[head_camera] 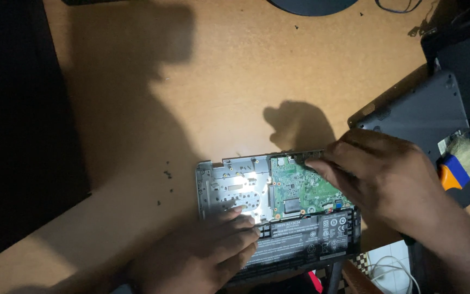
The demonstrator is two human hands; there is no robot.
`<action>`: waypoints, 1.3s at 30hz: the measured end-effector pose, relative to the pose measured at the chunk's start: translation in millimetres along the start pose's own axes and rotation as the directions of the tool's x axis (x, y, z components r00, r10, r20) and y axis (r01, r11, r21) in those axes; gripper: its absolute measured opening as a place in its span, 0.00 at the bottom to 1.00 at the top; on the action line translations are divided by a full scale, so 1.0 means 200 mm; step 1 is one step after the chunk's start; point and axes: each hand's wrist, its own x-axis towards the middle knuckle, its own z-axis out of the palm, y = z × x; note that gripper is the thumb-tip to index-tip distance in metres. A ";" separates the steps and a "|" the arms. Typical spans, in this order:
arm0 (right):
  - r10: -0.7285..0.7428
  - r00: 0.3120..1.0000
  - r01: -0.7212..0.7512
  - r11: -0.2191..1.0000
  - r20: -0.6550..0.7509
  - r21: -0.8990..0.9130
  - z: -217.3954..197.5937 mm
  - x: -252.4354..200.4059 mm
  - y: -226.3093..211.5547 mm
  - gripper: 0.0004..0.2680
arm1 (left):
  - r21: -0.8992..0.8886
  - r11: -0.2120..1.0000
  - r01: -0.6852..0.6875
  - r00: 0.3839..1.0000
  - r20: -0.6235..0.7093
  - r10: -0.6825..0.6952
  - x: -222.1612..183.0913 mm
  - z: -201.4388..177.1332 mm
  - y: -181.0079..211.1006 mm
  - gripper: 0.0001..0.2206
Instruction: Disassembling a laptop to access internal components like the motherboard and battery using a screwdriver and manual manipulation of cables.
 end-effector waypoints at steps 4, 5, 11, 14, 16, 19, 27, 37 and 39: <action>0.012 0.988 0.008 0.992 0.157 -0.125 -0.01 0.02 0.01 0.08 | -0.031 0.998 0.046 0.998 0.040 -0.045 0.00 0.00 0.01 0.11; 0.029 0.979 -0.005 0.993 0.203 -0.117 -0.01 0.03 0.01 0.09 | -0.091 0.991 0.101 0.995 0.037 -0.098 0.00 -0.01 0.02 0.11; -0.010 0.788 0.101 0.988 0.616 -0.114 -0.01 -0.01 0.06 0.22 | -0.103 0.990 0.095 0.994 -0.044 -0.100 0.02 -0.03 0.03 0.08; 0.303 0.573 -0.282 0.945 0.761 -0.164 -0.08 0.09 -0.02 0.09 | -0.029 0.999 0.040 0.995 -0.093 -0.042 0.01 0.00 0.01 0.08; 0.166 0.718 -0.096 0.985 0.676 -0.141 -0.06 0.02 0.01 0.05 | 0.022 1.000 -0.008 0.998 -0.063 0.010 0.01 0.00 -0.01 0.07; -0.056 0.846 0.157 0.976 0.530 -0.148 -0.07 0.00 0.00 0.08 | 0.113 0.993 -0.025 0.999 -0.043 0.030 -0.03 0.03 -0.03 0.09; 0.284 0.613 -0.204 0.958 0.738 -0.199 -0.12 0.09 -0.06 0.15 | 0.237 0.963 -0.127 0.992 0.024 0.125 -0.04 0.03 -0.04 0.07; 0.367 0.631 -0.177 0.926 0.684 -0.333 -0.15 0.15 -0.15 0.14 | 0.363 0.902 -0.235 0.969 0.162 0.187 -0.02 -0.01 -0.01 0.08; 0.294 0.719 -0.166 0.952 0.629 -0.256 -0.15 0.14 -0.16 0.15 | 0.361 0.901 -0.242 0.967 0.167 0.193 -0.02 -0.01 -0.01 0.08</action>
